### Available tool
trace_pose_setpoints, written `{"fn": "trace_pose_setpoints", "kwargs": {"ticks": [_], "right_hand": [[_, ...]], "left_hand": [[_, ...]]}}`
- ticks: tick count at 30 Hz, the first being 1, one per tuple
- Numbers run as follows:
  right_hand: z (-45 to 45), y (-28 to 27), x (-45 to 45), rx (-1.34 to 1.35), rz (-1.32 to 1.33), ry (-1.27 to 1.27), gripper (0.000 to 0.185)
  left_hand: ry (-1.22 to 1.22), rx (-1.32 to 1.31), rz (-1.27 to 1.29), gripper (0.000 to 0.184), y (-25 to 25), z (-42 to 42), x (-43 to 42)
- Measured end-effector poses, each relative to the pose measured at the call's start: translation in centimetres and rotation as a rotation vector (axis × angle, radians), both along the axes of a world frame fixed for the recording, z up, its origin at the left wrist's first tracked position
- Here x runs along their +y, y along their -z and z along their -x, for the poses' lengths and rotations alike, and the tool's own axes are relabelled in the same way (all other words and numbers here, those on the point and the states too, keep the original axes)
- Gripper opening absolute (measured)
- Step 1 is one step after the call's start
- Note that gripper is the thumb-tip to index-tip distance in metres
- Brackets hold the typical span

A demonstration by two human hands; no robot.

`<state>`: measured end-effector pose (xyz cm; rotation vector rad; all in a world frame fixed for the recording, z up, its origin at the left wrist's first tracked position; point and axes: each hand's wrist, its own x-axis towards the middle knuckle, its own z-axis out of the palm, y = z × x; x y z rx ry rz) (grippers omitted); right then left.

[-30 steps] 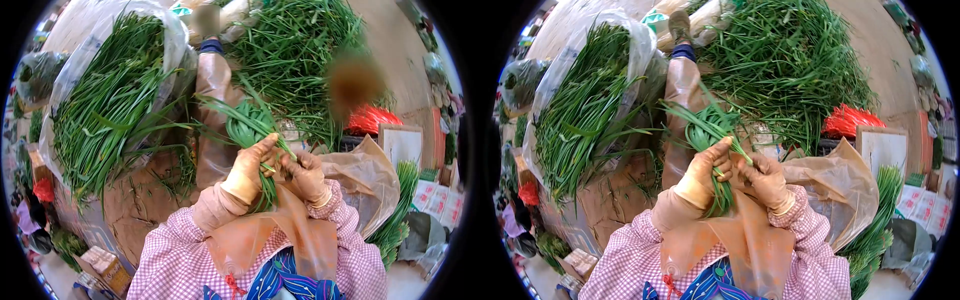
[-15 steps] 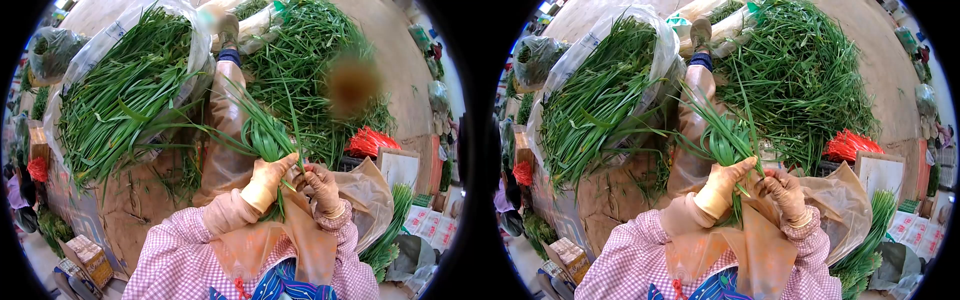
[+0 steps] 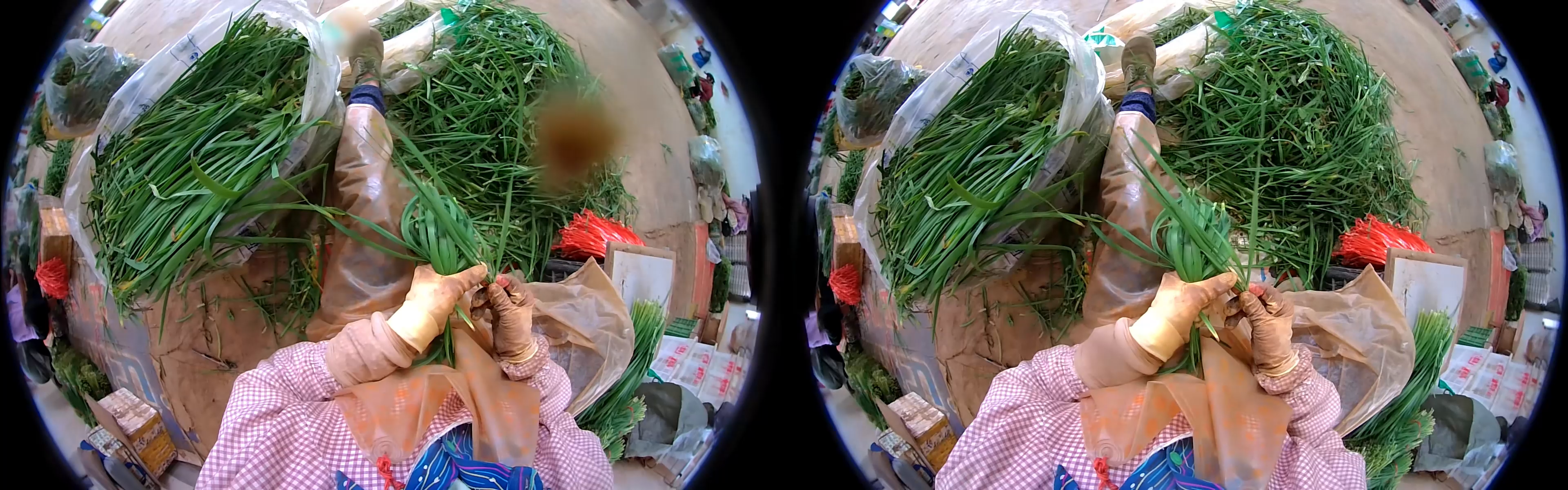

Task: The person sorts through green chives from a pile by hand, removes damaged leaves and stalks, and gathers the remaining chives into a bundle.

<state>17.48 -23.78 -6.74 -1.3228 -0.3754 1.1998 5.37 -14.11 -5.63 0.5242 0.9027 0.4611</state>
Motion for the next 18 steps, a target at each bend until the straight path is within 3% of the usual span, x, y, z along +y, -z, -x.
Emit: {"fn": "trace_pose_setpoints", "kwargs": {"ticks": [9,11,18], "right_hand": [[0.3,0.8,-0.3,0.023,0.015,0.080,0.015],[0.2,1.1,-0.5,0.089,-0.040,0.119,0.019],[0.5,1.4,-0.3,0.163,-0.072,0.175,0.018]], "left_hand": [[0.049,0.105,0.081,0.023,-0.7,0.0,0.1],[-0.060,-0.058,0.063,0.024,0.4,-0.4,-0.6],[-0.018,-0.074,0.002,0.018,0.2,-0.6,-0.5]]}}
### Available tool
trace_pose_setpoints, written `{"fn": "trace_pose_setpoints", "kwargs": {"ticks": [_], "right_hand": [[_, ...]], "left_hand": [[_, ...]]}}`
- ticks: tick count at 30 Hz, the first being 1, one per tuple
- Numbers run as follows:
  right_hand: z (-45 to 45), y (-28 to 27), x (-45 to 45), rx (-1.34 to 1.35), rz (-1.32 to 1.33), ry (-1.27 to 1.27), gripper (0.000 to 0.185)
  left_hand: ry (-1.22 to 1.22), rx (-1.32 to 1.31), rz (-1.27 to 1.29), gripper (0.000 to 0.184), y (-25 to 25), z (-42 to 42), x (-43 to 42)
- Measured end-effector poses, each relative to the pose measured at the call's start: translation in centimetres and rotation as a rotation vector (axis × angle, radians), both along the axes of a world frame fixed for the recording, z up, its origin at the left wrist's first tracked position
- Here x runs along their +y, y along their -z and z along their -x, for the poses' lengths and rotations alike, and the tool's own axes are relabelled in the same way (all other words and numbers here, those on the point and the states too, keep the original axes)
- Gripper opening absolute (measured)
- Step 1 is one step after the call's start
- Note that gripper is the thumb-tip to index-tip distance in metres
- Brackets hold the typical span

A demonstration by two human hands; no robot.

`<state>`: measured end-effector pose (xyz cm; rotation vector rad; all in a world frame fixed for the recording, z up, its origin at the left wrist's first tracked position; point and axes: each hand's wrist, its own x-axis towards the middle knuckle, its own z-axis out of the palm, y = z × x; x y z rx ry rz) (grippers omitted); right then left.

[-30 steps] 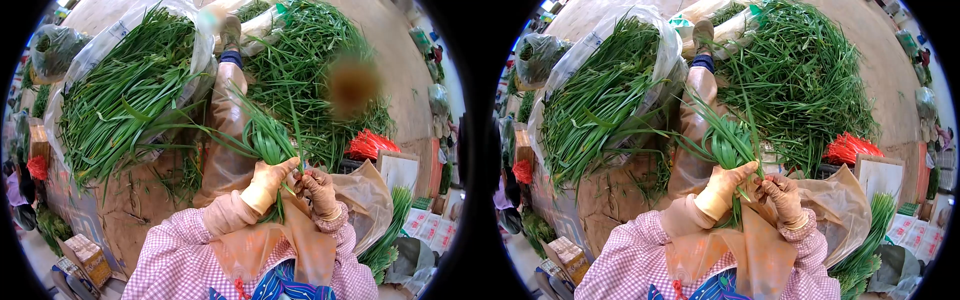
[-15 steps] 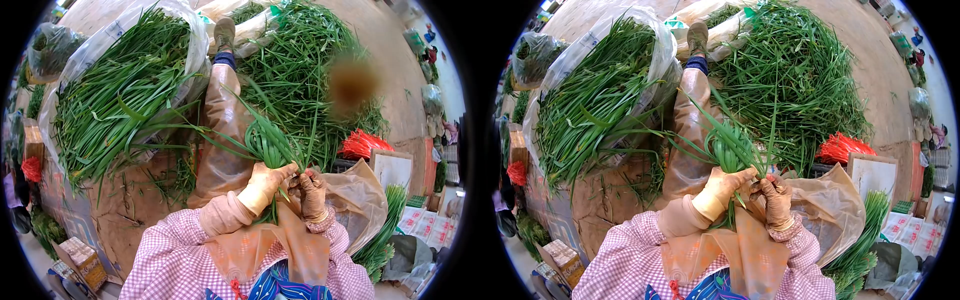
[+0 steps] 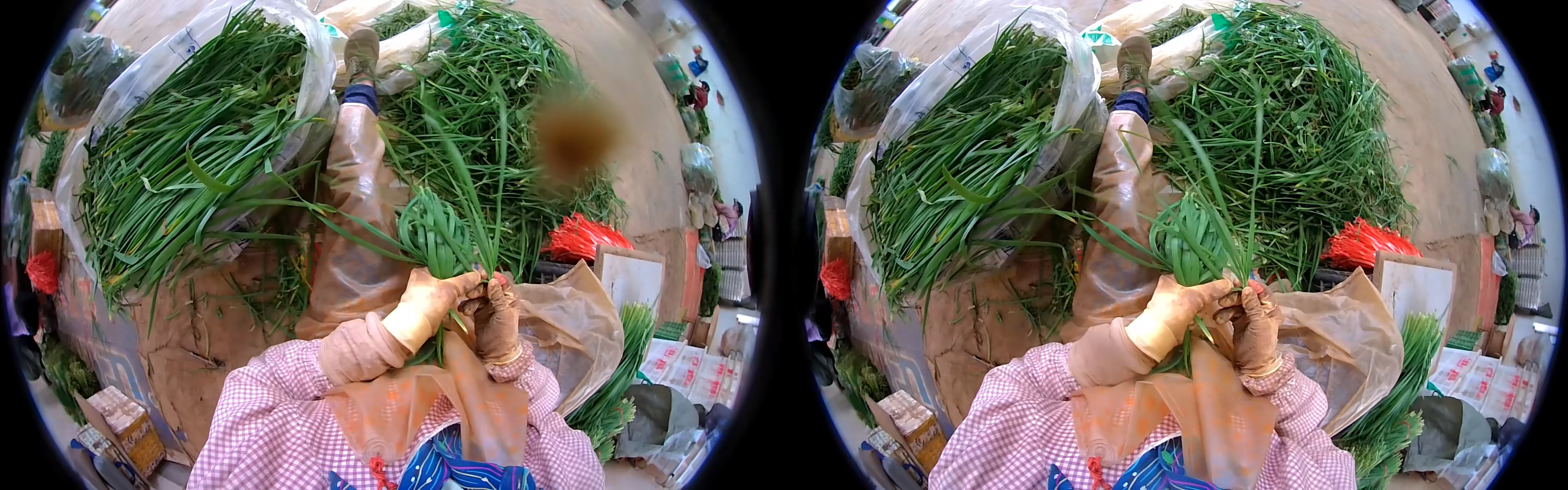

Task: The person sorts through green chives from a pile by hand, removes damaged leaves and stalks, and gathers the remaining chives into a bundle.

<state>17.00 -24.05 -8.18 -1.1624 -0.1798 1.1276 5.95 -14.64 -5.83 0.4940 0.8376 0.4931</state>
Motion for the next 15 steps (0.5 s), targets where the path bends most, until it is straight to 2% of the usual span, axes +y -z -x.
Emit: {"fn": "trace_pose_setpoints", "kwargs": {"ticks": [2,3,12,14,15], "right_hand": [[0.2,0.0,0.2,0.055,-0.011,0.037,0.018],[0.2,0.1,0.2,0.056,-0.010,0.036,0.018],[0.3,-0.4,0.4,0.185,0.027,0.059,0.018],[0.5,-1.5,1.0,0.248,0.117,0.230,0.019],[0.1,-1.0,1.0,0.226,0.140,0.283,0.020]], "left_hand": [[-0.010,-0.085,0.160,0.019,-0.1,0.0,0.0],[-0.012,-0.085,0.161,0.019,0.0,0.0,-0.1],[0.078,-0.036,0.033,0.019,-1.4,0.5,0.2],[0.038,-0.104,0.047,0.017,-1.0,0.4,0.0],[0.038,0.077,-0.067,0.016,-0.9,0.6,0.0]]}}
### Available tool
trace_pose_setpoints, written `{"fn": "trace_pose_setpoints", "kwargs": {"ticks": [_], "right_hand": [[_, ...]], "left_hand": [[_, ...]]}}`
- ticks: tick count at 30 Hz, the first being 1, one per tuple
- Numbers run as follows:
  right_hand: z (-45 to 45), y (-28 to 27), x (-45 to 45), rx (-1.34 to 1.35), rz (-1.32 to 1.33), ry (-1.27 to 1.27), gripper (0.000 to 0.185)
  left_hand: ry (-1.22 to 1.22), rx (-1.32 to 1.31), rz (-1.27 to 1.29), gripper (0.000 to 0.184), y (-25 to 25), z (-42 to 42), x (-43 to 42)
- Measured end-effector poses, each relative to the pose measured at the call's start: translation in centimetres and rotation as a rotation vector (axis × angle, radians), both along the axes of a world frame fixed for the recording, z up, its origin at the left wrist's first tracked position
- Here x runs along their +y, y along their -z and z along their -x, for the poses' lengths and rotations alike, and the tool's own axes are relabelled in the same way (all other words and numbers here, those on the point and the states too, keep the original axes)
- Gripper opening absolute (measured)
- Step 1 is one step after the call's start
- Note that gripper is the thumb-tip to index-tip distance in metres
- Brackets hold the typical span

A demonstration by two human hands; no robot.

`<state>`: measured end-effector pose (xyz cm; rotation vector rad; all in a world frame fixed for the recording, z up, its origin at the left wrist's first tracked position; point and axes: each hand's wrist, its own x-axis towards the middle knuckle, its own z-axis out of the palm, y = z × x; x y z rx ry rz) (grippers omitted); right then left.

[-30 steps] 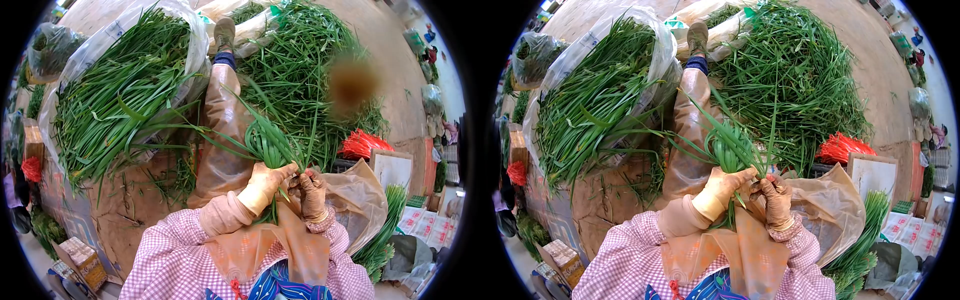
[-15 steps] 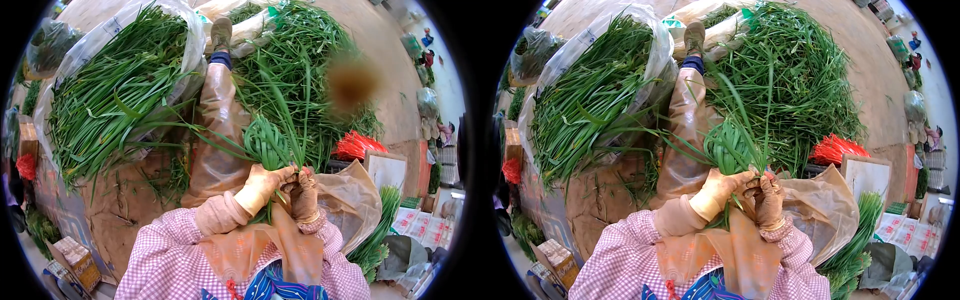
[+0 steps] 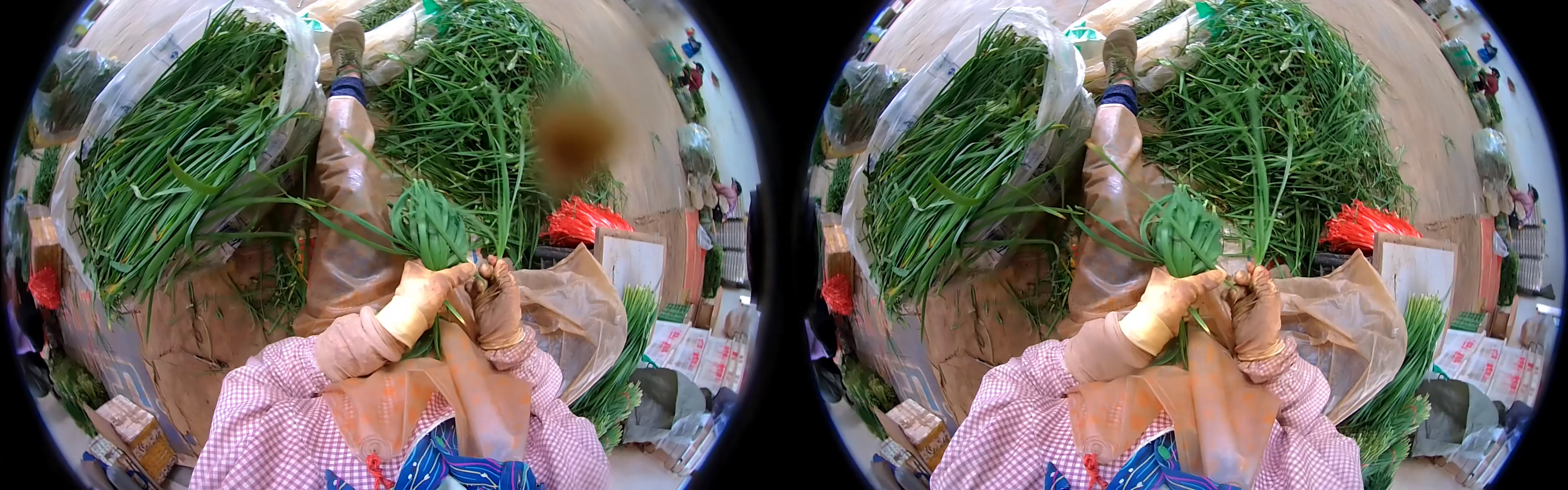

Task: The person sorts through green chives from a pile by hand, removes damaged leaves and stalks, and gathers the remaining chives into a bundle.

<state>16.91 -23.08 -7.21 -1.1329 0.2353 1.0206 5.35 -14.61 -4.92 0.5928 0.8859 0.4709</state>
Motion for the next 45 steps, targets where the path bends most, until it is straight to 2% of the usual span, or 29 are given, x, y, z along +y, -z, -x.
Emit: {"fn": "trace_pose_setpoints", "kwargs": {"ticks": [3,5,7,9,13,15,19,21,22,23,25,27,29,30,32,33,35,37,39,41,42,43,44,45], "right_hand": [[-3.0,2.6,-1.6,-0.003,-0.078,-0.023,0.019],[-3.7,1.5,-1.5,-0.084,-0.046,0.044,0.020],[-4.3,0.0,-1.5,-0.275,0.013,-0.017,0.022],[-4.7,-0.4,-1.9,-0.263,-0.030,0.058,0.019],[-4.6,-1.2,-2.5,-0.299,-0.059,0.008,0.016],[-4.7,-2.1,-2.6,-0.460,0.054,0.022,0.015],[-7.6,-3.0,-3.9,-0.661,0.063,0.203,0.012],[-10.2,-5.7,-5.2,-0.851,0.134,0.430,0.010],[-12.4,-7.1,-7.2,-0.819,0.059,0.476,0.011],[-14.9,-8.7,-9.9,-0.787,-0.017,0.522,0.012],[-18.8,-12.6,-14.3,-1.022,-0.030,0.682,0.013],[-24.0,-17.5,-21.5,-1.262,0.137,0.801,0.015],[-25.2,-23.4,-25.4,-1.544,0.387,0.862,0.019],[-25.0,-25.5,-25.9,-1.542,0.397,0.866,0.019],[-24.9,-28.4,-26.7,-2.138,1.193,0.518,0.023],[-25.8,-28.0,-27.2,-2.137,1.196,0.516,0.023],[-28.3,-25.9,-28.3,-1.911,1.418,0.053,0.022],[-28.9,-22.3,-24.5,-1.664,1.907,-0.560,0.023],[-30.0,-18.5,-20.0,-1.483,1.842,-0.813,0.025],[-31.1,-15.9,-13.7,-1.643,1.610,-0.730,0.028],[-30.9,-15.3,-9.6,-1.703,1.402,-0.628,0.028],[-31.0,-14.4,-5.9,-1.684,1.100,-0.542,0.031],[-32.5,-13.1,-2.7,-1.657,1.025,-0.653,0.032],[-33.4,-11.2,0.8,-1.499,0.915,-0.635,0.029]], "left_hand": [[-0.004,0.076,-0.027,0.016,1.3,0.0,0.0],[-0.026,0.190,0.058,0.020,0.5,0.0,0.4],[-0.035,0.157,0.209,0.023,-0.4,0.1,0.9],[-0.017,0.176,0.268,0.022,-0.7,0.3,1.3],[0.062,0.106,0.263,0.012,0.1,0.5,1.3],[0.083,0.106,0.280,0.011,-0.1,0.6,1.5],[0.082,0.173,0.200,0.013,-1.1,0.4,1.7],[0.036,0.186,0.240,0.023,-0.2,1.2,2.1],[0.091,0.078,0.206,0.024,0.9,2.1,2.6],[0.105,0.108,0.199,0.020,1.0,2.3,3.0],[0.131,0.075,0.284,0.019,1.1,3.3,3.8],[0.141,0.059,0.354,0.018,0.8,3.9,4.3],[0.170,0.070,0.393,0.018,0.9,4.6,4.7],[0.177,0.064,0.409,0.018,1.1,4.9,4.8],[0.207,0.061,0.419,0.018,1.4,5.1,5.1],[0.208,0.062,0.421,0.018,1.5,5.0,5.1],[0.204,0.034,0.451,0.018,1.7,4.7,5.4],[0.203,0.054,0.437,0.018,1.0,4.1,5.7],[0.193,0.078,0.424,0.017,0.7,3.9,6.0],[0.191,0.097,0.412,0.017,0.4,4.0,6.3],[0.197,0.118,0.419,0.017,0.3,3.9,6.6],[0.207,0.139,0.428,0.017,0.4,3.9,6.8],[0.235,0.125,0.426,0.016,0.8,4.1,7.1],[0.245,0.154,0.410,0.018,0.6,3.6,7.3]]}}
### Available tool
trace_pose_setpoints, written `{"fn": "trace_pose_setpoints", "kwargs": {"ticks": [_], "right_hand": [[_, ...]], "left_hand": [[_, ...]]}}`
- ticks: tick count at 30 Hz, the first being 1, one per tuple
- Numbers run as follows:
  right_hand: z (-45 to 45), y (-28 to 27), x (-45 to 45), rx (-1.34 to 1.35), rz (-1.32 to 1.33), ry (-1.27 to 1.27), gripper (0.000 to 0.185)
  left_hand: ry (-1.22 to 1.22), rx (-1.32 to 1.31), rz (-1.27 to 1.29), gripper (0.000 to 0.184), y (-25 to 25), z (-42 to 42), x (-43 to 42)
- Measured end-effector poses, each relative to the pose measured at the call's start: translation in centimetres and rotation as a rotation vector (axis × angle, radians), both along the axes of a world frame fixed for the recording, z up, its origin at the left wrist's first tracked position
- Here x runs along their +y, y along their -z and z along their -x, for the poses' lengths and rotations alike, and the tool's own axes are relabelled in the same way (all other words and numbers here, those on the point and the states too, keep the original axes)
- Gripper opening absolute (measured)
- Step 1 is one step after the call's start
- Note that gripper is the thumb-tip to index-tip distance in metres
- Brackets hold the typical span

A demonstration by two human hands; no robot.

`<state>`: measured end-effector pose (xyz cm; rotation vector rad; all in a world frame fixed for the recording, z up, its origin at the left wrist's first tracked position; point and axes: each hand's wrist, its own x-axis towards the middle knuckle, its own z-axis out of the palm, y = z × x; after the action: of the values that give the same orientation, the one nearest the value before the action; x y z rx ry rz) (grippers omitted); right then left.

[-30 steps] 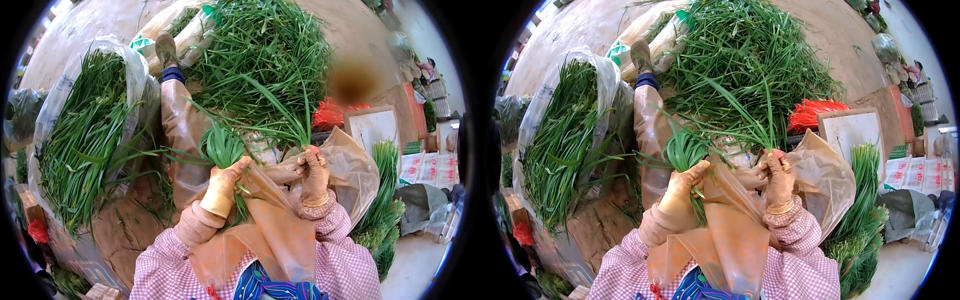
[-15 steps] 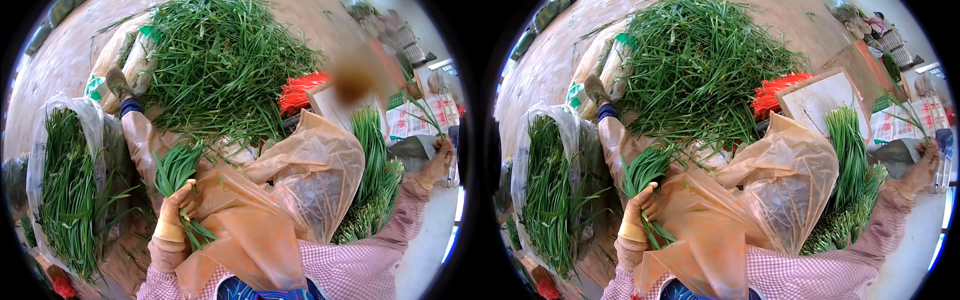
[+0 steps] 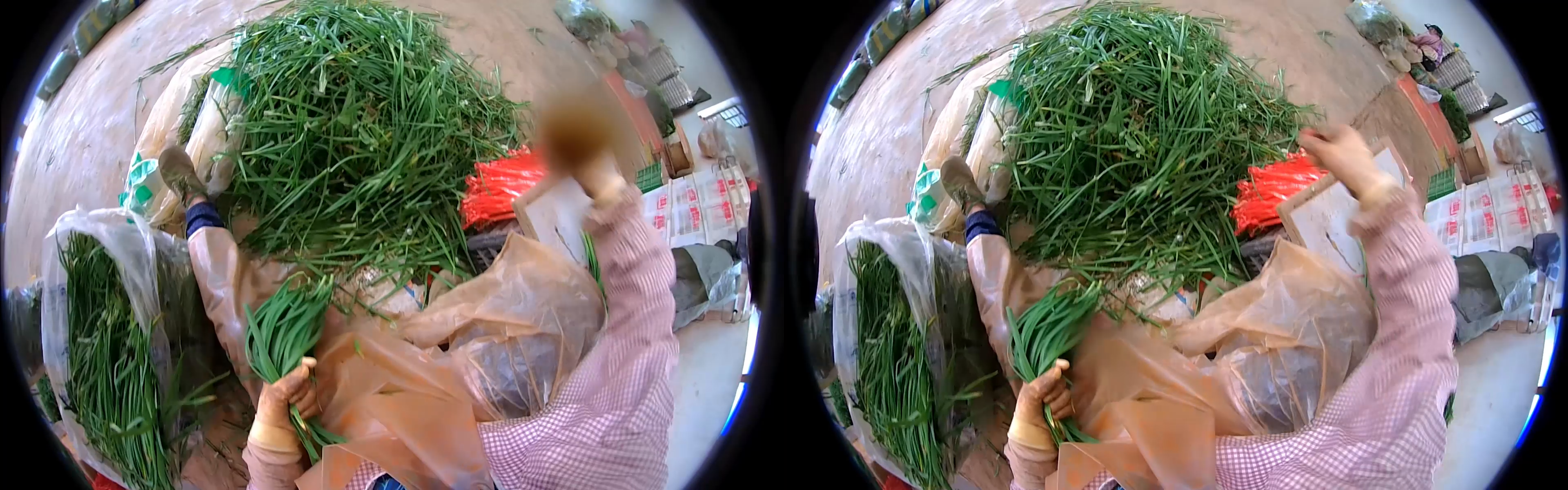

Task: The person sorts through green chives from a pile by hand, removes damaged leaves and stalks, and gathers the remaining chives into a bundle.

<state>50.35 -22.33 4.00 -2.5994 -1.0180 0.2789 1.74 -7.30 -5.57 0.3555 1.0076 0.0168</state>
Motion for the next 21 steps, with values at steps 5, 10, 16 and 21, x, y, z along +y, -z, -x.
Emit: {"fn": "trace_pose_setpoints", "kwargs": {"ticks": [5,10,16,21], "right_hand": [[-6.8,11.4,14.3,0.504,-0.369,0.265,0.011],[-11.0,18.7,20.7,0.066,-0.524,0.451,0.022],[-14.7,19.0,24.3,0.188,-0.285,0.735,0.035],[-17.6,22.1,25.5,0.343,-0.428,0.578,0.022]], "left_hand": [[0.011,0.066,0.027,0.020,0.3,-1.6,1.2],[-0.012,0.095,0.077,0.018,0.5,-2.8,3.0],[0.090,0.124,0.136,0.032,2.1,-3.4,4.0],[0.136,0.121,0.146,0.044,2.6,-3.3,3.9]]}}
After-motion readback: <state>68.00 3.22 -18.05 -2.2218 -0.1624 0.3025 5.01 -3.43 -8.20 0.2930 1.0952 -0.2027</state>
